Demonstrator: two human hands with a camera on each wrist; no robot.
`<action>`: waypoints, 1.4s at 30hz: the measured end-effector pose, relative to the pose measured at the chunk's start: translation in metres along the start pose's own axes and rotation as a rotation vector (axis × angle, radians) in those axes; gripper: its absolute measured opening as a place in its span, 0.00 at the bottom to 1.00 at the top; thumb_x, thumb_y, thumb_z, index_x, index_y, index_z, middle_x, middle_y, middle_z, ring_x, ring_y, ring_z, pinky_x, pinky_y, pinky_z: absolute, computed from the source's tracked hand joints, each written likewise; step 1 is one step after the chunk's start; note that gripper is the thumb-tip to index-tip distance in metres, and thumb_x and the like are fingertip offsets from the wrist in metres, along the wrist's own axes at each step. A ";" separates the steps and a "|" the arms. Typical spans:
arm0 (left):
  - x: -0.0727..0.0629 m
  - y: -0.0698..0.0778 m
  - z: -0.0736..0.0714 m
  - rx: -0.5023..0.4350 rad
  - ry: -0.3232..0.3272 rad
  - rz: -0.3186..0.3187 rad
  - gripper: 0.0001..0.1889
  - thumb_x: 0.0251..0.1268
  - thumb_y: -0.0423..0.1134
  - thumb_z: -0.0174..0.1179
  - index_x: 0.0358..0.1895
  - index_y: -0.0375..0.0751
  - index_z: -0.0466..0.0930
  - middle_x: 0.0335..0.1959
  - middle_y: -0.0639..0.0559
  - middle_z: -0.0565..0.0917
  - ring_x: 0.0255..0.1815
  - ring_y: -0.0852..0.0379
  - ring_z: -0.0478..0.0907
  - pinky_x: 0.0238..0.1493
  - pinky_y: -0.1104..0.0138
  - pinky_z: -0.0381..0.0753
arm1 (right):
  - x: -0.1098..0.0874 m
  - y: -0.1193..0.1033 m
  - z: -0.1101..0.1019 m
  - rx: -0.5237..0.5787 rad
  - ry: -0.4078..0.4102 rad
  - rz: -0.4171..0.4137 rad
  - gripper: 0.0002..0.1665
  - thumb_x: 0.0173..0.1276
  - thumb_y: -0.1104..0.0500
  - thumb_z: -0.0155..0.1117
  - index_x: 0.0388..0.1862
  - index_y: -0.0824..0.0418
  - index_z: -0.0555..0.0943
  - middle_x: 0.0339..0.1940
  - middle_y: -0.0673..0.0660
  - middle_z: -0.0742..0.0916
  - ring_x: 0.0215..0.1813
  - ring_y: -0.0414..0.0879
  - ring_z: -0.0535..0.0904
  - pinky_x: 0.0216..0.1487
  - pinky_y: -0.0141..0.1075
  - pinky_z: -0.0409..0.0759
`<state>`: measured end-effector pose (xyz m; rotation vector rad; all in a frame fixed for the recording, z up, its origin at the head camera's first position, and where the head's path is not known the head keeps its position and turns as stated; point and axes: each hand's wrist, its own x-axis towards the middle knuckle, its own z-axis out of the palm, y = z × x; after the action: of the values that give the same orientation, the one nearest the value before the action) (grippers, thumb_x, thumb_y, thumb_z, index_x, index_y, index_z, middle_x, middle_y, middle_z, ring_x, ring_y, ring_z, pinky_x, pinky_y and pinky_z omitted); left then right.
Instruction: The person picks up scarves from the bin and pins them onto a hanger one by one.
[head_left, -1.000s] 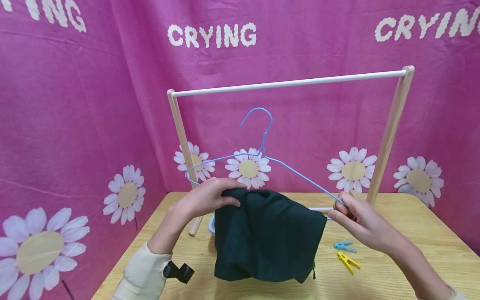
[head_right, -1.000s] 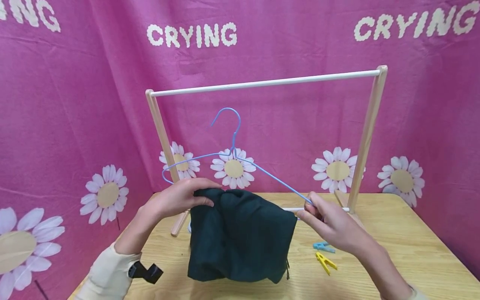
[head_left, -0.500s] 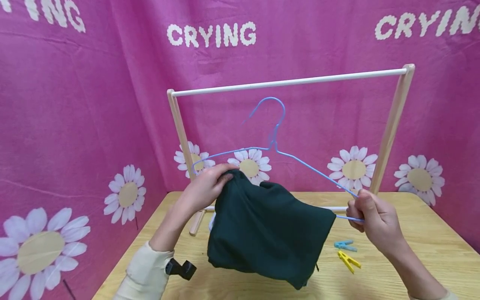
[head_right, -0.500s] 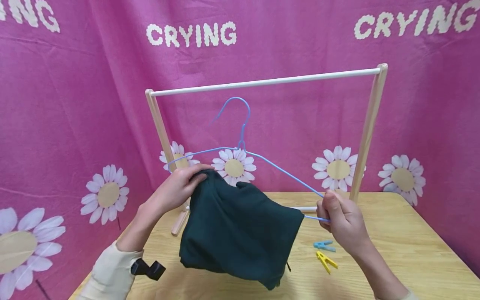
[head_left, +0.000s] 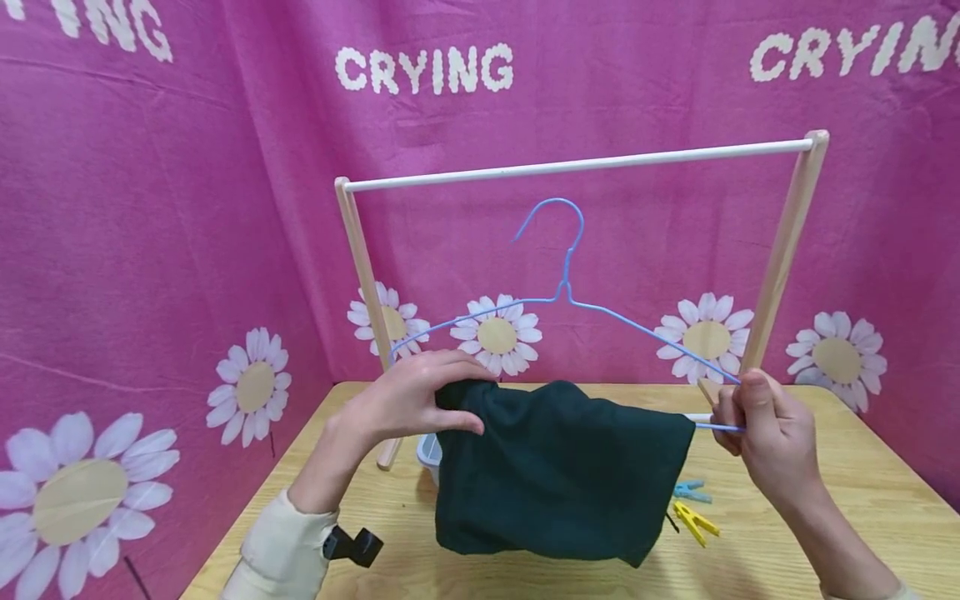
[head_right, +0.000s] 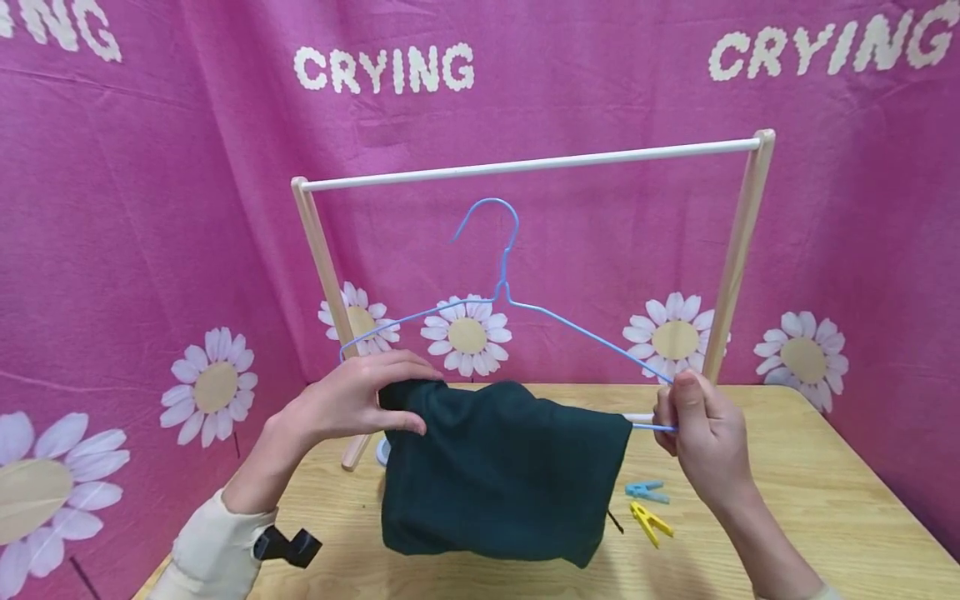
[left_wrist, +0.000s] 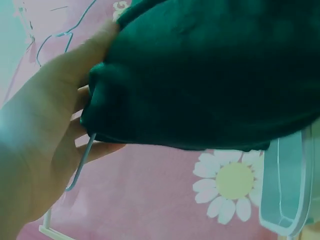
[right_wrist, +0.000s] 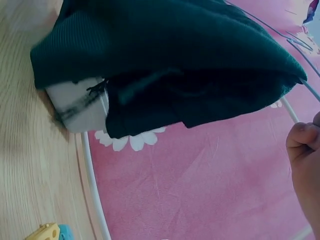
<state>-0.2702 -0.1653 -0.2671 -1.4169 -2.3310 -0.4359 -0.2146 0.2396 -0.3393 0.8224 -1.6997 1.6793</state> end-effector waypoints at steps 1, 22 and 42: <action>0.000 0.000 0.000 0.040 0.012 0.031 0.32 0.49 0.57 0.75 0.59 0.51 0.81 0.53 0.57 0.84 0.53 0.62 0.80 0.56 0.67 0.81 | 0.000 0.000 0.000 0.021 -0.002 -0.003 0.23 0.82 0.67 0.35 0.23 0.66 0.67 0.15 0.52 0.69 0.14 0.42 0.62 0.11 0.36 0.56; 0.018 0.013 -0.006 -0.039 -0.019 -0.360 0.09 0.71 0.42 0.60 0.48 0.45 0.84 0.39 0.54 0.86 0.38 0.59 0.81 0.50 0.61 0.83 | 0.001 -0.006 0.010 0.167 -0.095 -0.144 0.21 0.80 0.72 0.32 0.24 0.70 0.63 0.17 0.53 0.68 0.15 0.41 0.61 0.11 0.32 0.55; -0.004 0.008 -0.009 0.115 -0.119 -0.124 0.20 0.59 0.49 0.70 0.55 0.50 0.84 0.47 0.58 0.88 0.45 0.62 0.84 0.52 0.66 0.83 | 0.006 0.000 -0.008 0.309 -0.017 -0.100 0.22 0.82 0.69 0.30 0.25 0.68 0.63 0.15 0.55 0.67 0.15 0.43 0.58 0.12 0.35 0.52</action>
<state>-0.2598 -0.1683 -0.2603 -1.2827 -2.5043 -0.2534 -0.2184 0.2476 -0.3346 1.0472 -1.4026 1.8954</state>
